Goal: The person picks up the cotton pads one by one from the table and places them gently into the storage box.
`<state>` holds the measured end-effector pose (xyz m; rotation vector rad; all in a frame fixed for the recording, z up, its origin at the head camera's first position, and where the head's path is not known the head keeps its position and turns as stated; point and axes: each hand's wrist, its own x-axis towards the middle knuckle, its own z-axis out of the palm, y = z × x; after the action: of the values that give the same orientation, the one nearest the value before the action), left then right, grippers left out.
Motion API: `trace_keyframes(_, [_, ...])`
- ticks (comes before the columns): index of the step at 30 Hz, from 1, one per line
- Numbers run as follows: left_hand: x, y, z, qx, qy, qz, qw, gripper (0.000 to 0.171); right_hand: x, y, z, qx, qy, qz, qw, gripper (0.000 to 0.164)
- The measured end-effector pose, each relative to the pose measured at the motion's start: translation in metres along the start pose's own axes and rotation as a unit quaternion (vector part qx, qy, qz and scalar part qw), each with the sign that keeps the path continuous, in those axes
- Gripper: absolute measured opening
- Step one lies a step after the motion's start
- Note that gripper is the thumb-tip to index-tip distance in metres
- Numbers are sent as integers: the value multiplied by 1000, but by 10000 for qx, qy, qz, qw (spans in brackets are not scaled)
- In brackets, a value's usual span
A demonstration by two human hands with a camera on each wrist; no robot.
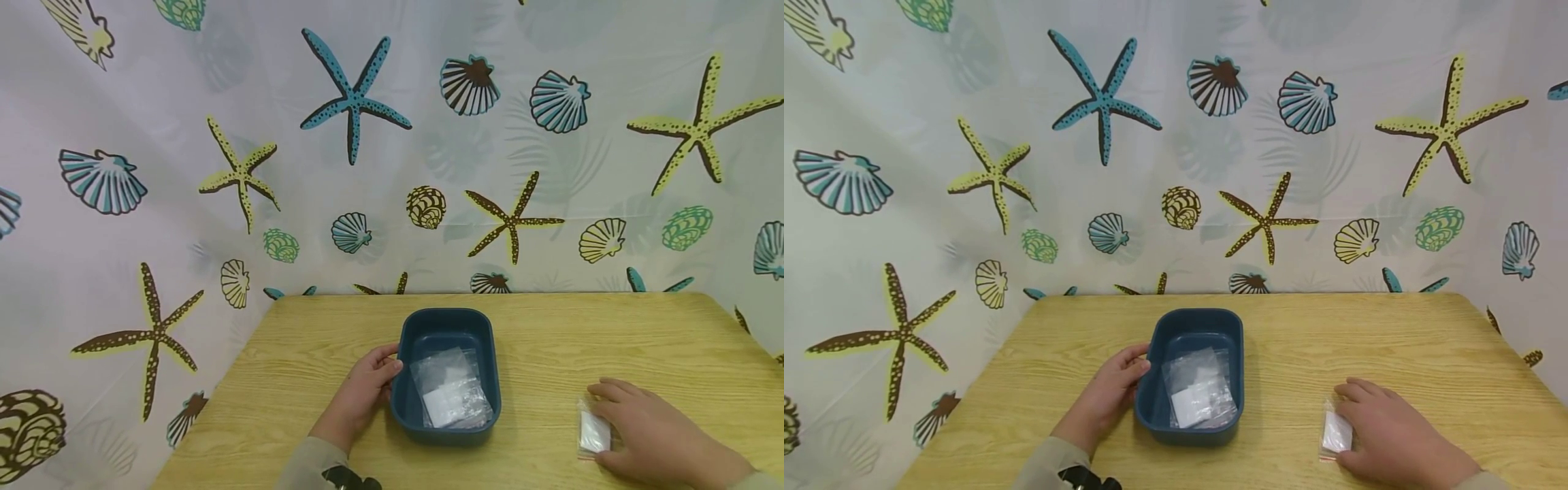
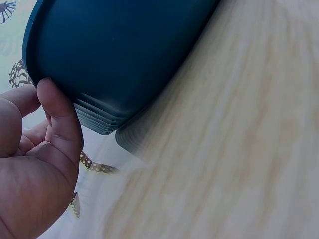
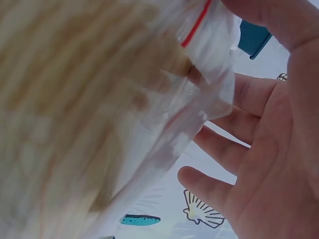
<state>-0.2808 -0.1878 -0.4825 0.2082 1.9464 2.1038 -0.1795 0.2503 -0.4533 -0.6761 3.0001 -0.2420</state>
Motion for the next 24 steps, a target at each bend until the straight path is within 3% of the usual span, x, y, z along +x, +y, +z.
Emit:
trace_keyframes(13, [-2,2,1,72,12,-4,10000,46,6,-5,-3,-20,51,142,9999,70])
trace_keyframes(24, [-2,1,0,32,-31,-19,10000,46,10,-4,-8,-316,348,-248,9986,62])
